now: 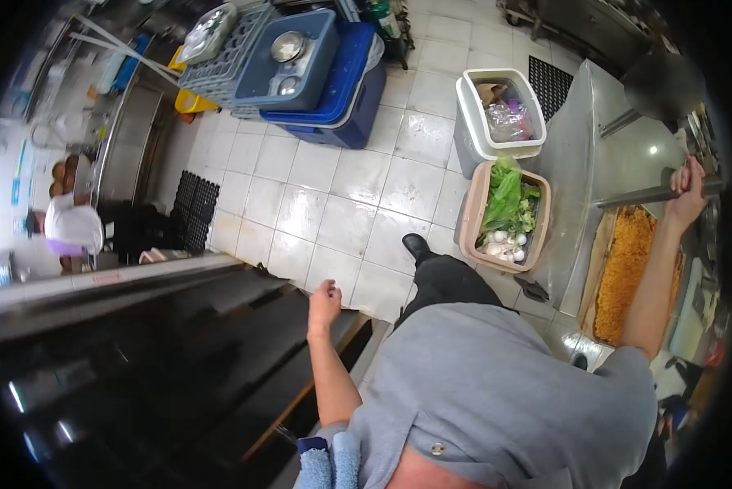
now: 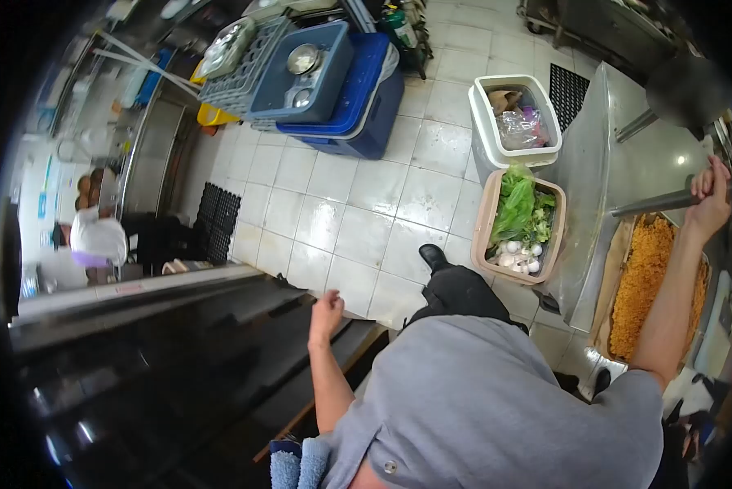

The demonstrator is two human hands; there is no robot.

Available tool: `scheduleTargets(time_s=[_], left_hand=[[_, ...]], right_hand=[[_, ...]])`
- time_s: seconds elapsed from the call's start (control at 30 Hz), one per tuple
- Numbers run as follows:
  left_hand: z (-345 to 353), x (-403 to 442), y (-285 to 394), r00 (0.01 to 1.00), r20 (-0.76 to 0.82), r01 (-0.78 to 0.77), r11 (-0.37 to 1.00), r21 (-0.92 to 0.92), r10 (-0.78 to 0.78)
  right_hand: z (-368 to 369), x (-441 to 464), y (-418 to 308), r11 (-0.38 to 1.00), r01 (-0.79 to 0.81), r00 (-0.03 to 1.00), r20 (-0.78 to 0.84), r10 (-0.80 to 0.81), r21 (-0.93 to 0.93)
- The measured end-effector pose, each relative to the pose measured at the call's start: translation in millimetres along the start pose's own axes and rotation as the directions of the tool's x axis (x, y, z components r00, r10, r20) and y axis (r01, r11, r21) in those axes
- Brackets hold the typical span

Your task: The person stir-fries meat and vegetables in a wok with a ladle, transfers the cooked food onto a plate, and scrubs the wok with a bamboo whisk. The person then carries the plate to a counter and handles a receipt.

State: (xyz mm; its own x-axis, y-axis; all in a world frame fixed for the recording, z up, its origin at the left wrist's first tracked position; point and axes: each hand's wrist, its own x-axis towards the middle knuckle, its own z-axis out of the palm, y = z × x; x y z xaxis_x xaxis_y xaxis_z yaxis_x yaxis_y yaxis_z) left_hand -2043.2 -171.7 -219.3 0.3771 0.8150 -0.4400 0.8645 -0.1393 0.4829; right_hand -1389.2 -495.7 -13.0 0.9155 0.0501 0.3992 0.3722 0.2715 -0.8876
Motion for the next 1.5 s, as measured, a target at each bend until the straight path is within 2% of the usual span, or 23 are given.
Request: scheduleTargets(time_s=[0.1, 0.17, 0.23, 0.27, 0.3, 0.33, 0.47, 0.57, 0.7, 0.77, 0.8, 0.9, 0.97, 1.07, 1.13, 1.17, 1.2, 1.23, 1.27, 1.3, 1.33, 1.37, 1.5], left_hand=[[17, 42, -48, 0.947, 0.314, -0.03, 0.955, 0.295, -0.067], [56, 78, -130, 0.844, 0.492, 0.357, 0.907, -0.222, -0.213], [59, 92, -145, 0.767, 0.563, 0.585, 0.697, -0.415, -0.308], [55, 108, -171, 0.745, 0.667, 0.088, 0.989, -0.117, 0.012], [51, 125, -194, 0.639, 0.695, -0.518, 0.853, 0.07, 0.331], [45, 133, -192, 0.628, 0.712, -0.563, 0.815, 0.138, 0.314], [2, 199, -172, 0.683, 0.729, -0.163, 0.963, 0.213, -0.046], [-32, 283, -146, 0.652, 0.745, -0.045, 0.974, 0.224, -0.141], [-66, 434, -55, 0.571, 0.789, 0.229, 0.967, 0.115, -0.229], [-72, 513, 26, 0.542, 0.816, 0.277, 0.96, 0.05, -0.199], [-71, 545, 66, 0.541, 0.825, 0.255, 0.967, 0.026, -0.165], [-56, 634, 196, 0.579, 0.813, -0.044, 0.998, -0.045, 0.063], [-40, 670, 280, 0.636, 0.733, -0.063, 0.963, -0.262, 0.241], [-10, 712, 362, 0.606, 0.692, -0.093, 0.899, -0.427, 0.391], [5, 733, 390, 0.611, 0.686, -0.158, 0.91, -0.382, 0.394], [12, 740, 390, 0.623, 0.69, -0.174, 0.925, -0.337, 0.369], [13, 740, 393, 0.612, 0.74, -0.2, 0.96, -0.196, 0.279], [13, 747, 387, 0.551, 0.804, -0.222, 0.968, -0.118, 0.224], [12, 752, 386, 0.527, 0.847, -0.23, 0.971, 0.061, 0.072], [14, 762, 385, 0.554, 0.832, -0.179, 0.973, 0.147, -0.024], [13, 776, 377, 0.568, 0.814, -0.132, 0.963, 0.235, -0.121], [9, 791, 367, 0.569, 0.792, -0.088, 0.941, 0.326, -0.221], [-1, 826, 367, 0.623, 0.719, 0.04, 0.93, 0.366, -0.309]], right_hand=[[-9, 1, 3, 1.0, 0.003, 0.992, -0.125, -0.001, 0.012], [2, -13, -3, 0.995, 0.044, 0.963, -0.262, -0.068, -0.095], [10, -20, -10, 0.98, 0.075, 0.933, -0.335, -0.134, -0.184], [16, -23, -11, 0.969, 0.08, 0.909, -0.383, -0.167, -0.235], [23, -24, -11, 0.956, 0.083, 0.881, -0.428, -0.203, -0.282], [24, -25, -10, 0.957, 0.075, 0.873, -0.445, -0.198, -0.279], [-15, -24, -3, 0.974, 0.048, 0.848, -0.506, -0.156, -0.219], [-15, -30, -8, 0.968, 0.025, 0.809, -0.564, -0.167, -0.25], [4, -34, -3, 0.846, -0.12, 0.576, -0.73, -0.368, -0.52], [38, -41, -11, 0.794, -0.092, 0.599, -0.671, -0.438, -0.6], [27, -41, -8, 0.788, -0.069, 0.618, -0.646, -0.448, -0.612], [71, -35, -12, 0.759, -0.141, 0.436, -0.728, -0.528, -0.635], [96, -37, -18, 0.768, -0.203, 0.407, -0.766, -0.498, -0.608], [84, -31, -6, 0.744, -0.273, 0.2, -0.792, -0.577, -0.61], [66, -38, 3, 0.659, -0.371, 0.165, -0.745, -0.647, -0.654], [59, -37, 7, 0.436, -0.34, 0.183, -0.513, -0.839, -0.833], [77, -35, -3, 0.422, -0.679, 0.099, -0.644, -0.758, -0.601], [27, -55, 8, 0.305, -0.655, 0.211, -0.555, -0.805, -0.692], [-30, -85, 14, -0.372, -0.717, 0.567, -0.183, -0.803, -0.589], [-52, -94, 14, 0.389, -0.706, 0.187, -0.685, -0.704, -0.592], [-78, -113, 20, 0.119, -0.725, 0.326, -0.491, -0.808, -0.678], [-42, -96, 9, 0.553, -0.73, -0.018, -0.796, -0.605, -0.403], [-9, -90, 10, 0.408, -0.687, 0.059, -0.606, -0.793, -0.601]])
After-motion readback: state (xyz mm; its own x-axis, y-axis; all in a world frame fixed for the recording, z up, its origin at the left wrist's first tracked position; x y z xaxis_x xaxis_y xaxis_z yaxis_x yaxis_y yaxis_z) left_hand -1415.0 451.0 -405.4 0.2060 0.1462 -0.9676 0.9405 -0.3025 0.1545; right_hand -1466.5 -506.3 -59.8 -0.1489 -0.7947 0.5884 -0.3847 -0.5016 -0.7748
